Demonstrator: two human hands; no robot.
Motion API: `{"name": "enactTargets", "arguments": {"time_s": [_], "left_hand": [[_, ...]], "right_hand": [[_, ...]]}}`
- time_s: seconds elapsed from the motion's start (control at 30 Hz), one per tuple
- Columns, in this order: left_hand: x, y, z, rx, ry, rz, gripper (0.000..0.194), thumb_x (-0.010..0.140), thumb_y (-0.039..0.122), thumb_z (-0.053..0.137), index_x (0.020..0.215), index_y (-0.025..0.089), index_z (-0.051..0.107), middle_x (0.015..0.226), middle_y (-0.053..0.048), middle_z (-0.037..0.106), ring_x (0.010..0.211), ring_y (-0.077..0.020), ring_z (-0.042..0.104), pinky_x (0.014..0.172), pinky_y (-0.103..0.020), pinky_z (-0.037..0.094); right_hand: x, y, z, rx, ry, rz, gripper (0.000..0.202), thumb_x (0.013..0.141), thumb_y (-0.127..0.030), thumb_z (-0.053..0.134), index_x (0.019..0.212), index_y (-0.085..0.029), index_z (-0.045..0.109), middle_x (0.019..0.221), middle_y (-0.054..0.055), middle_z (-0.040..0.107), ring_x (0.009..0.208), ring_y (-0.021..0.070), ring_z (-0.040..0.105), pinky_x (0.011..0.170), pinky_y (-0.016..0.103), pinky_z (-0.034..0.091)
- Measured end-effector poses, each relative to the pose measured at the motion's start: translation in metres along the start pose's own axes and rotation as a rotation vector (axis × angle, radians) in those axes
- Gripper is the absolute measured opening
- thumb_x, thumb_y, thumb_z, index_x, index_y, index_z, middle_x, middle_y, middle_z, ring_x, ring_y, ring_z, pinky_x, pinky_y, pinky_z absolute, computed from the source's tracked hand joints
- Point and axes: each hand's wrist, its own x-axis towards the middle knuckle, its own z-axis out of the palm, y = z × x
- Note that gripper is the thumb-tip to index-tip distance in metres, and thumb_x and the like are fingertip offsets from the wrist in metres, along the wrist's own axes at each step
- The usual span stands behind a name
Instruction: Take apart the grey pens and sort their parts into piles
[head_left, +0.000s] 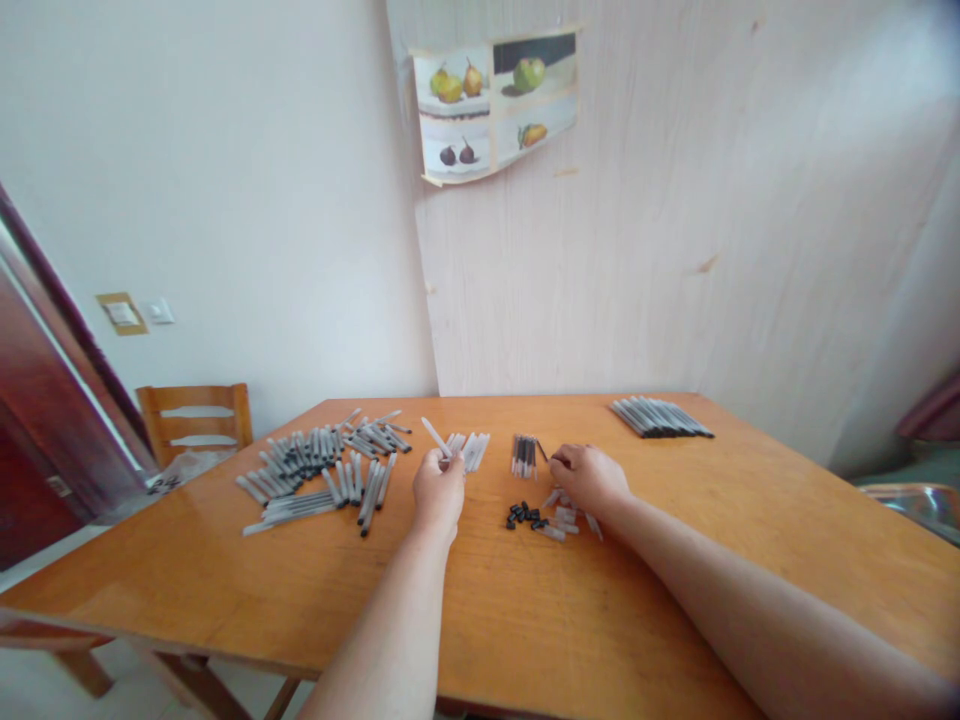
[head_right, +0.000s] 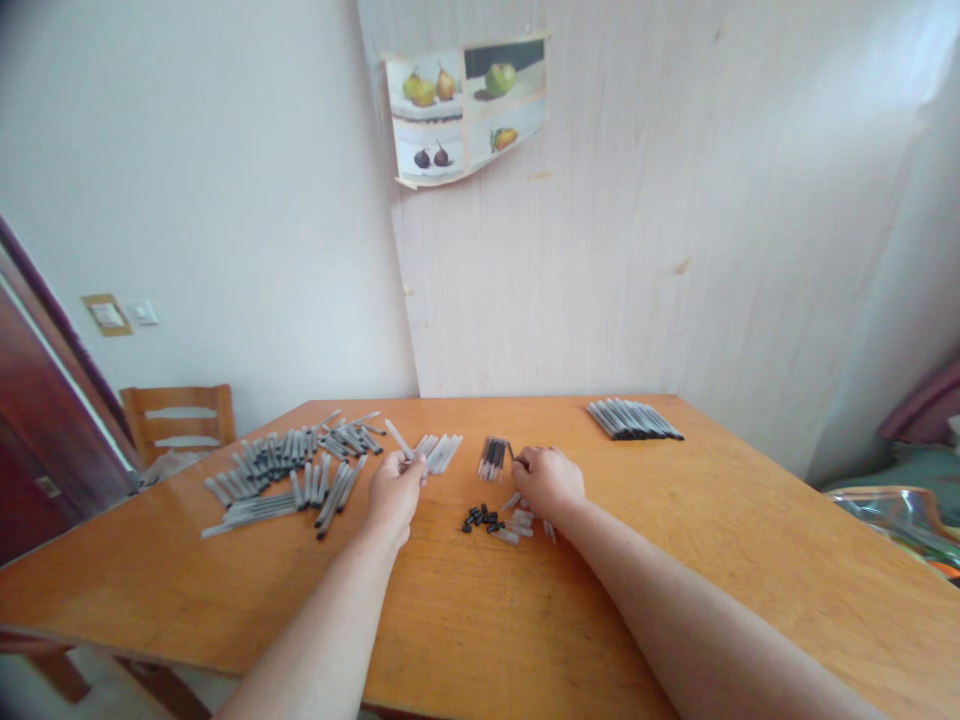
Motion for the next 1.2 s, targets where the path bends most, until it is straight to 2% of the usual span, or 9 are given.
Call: {"name": "enactTargets", "arguments": {"time_s": [0.2, 0.37, 0.5, 0.67, 0.8, 0.9, 1.07, 1.2], "left_hand": [[0.006, -0.008, 0.0, 0.02, 0.008, 0.005, 0.019, 0.075, 0.034, 0.061, 0.083, 0.016, 0.06, 0.066, -0.003, 0.063, 0.061, -0.0153, 0.058, 0.057, -0.023, 0.041], [0.009, -0.013, 0.0, 0.023, 0.015, -0.002, 0.019, 0.076, 0.035, 0.059, 0.084, 0.018, 0.059, 0.068, -0.002, 0.063, 0.061, -0.0153, 0.058, 0.056, -0.023, 0.042], [0.012, -0.016, -0.001, 0.038, 0.023, -0.001, 0.017, 0.076, 0.033, 0.06, 0.084, 0.018, 0.059, 0.072, -0.003, 0.066, 0.067, -0.0169, 0.061, 0.06, -0.024, 0.044], [0.015, -0.021, -0.003, 0.118, 0.037, -0.002, 0.015, 0.076, 0.029, 0.062, 0.086, 0.019, 0.057, 0.076, -0.005, 0.068, 0.072, -0.0187, 0.064, 0.064, -0.026, 0.046], [0.018, -0.024, -0.005, 0.219, 0.091, -0.011, 0.027, 0.075, 0.026, 0.066, 0.097, 0.018, 0.052, 0.081, -0.007, 0.068, 0.072, -0.018, 0.065, 0.066, -0.027, 0.046], [0.02, -0.025, -0.009, 0.304, 0.112, -0.007, 0.03, 0.075, 0.027, 0.067, 0.099, 0.018, 0.051, 0.085, -0.008, 0.068, 0.074, -0.0188, 0.066, 0.067, -0.027, 0.046], [0.022, -0.025, -0.016, 0.48, 0.046, 0.044, 0.014, 0.078, 0.03, 0.06, 0.087, 0.019, 0.059, 0.084, -0.009, 0.069, 0.08, -0.0217, 0.066, 0.068, -0.028, 0.044], [0.023, -0.023, -0.022, 0.549, 0.02, 0.079, 0.012, 0.078, 0.027, 0.059, 0.081, 0.018, 0.067, 0.082, -0.01, 0.07, 0.084, -0.0233, 0.065, 0.071, -0.028, 0.042]], "right_hand": [[0.006, 0.007, 0.005, 0.045, 0.005, 0.036, 0.039, 0.087, -0.032, 0.041, 0.118, -0.024, 0.063, 0.106, 0.009, 0.07, 0.103, 0.0242, 0.058, 0.08, 0.032, 0.039], [0.006, 0.006, 0.008, 0.037, -0.089, -0.014, 0.042, 0.087, -0.029, 0.039, 0.125, -0.023, 0.057, 0.115, 0.01, 0.067, 0.117, 0.0276, 0.05, 0.088, 0.04, 0.034], [0.004, 0.005, 0.01, 0.056, -0.098, -0.089, 0.042, 0.085, -0.027, 0.04, 0.124, -0.025, 0.056, 0.123, 0.007, 0.064, 0.12, 0.0263, 0.048, 0.089, 0.039, 0.033], [0.003, 0.005, 0.012, 0.099, -0.079, -0.127, 0.041, 0.085, -0.025, 0.041, 0.122, -0.025, 0.056, 0.121, 0.006, 0.065, 0.119, 0.0251, 0.049, 0.09, 0.039, 0.033], [0.004, 0.005, 0.014, 0.138, -0.076, -0.134, 0.04, 0.085, -0.026, 0.042, 0.123, -0.025, 0.056, 0.124, 0.005, 0.063, 0.12, 0.0248, 0.048, 0.092, 0.039, 0.032], [0.005, 0.007, 0.014, 0.17, -0.057, -0.1, 0.041, 0.084, -0.028, 0.045, 0.123, -0.024, 0.056, 0.121, 0.005, 0.065, 0.12, 0.0252, 0.048, 0.093, 0.04, 0.033], [0.007, 0.014, 0.013, 0.214, 0.021, 0.014, 0.041, 0.082, -0.03, 0.048, 0.121, -0.02, 0.058, 0.115, 0.007, 0.068, 0.116, 0.025, 0.051, 0.091, 0.037, 0.036], [0.009, 0.021, 0.015, 0.238, 0.086, 0.071, 0.037, 0.084, -0.031, 0.047, 0.116, -0.019, 0.061, 0.114, 0.007, 0.068, 0.114, 0.024, 0.053, 0.091, 0.034, 0.038]]}}
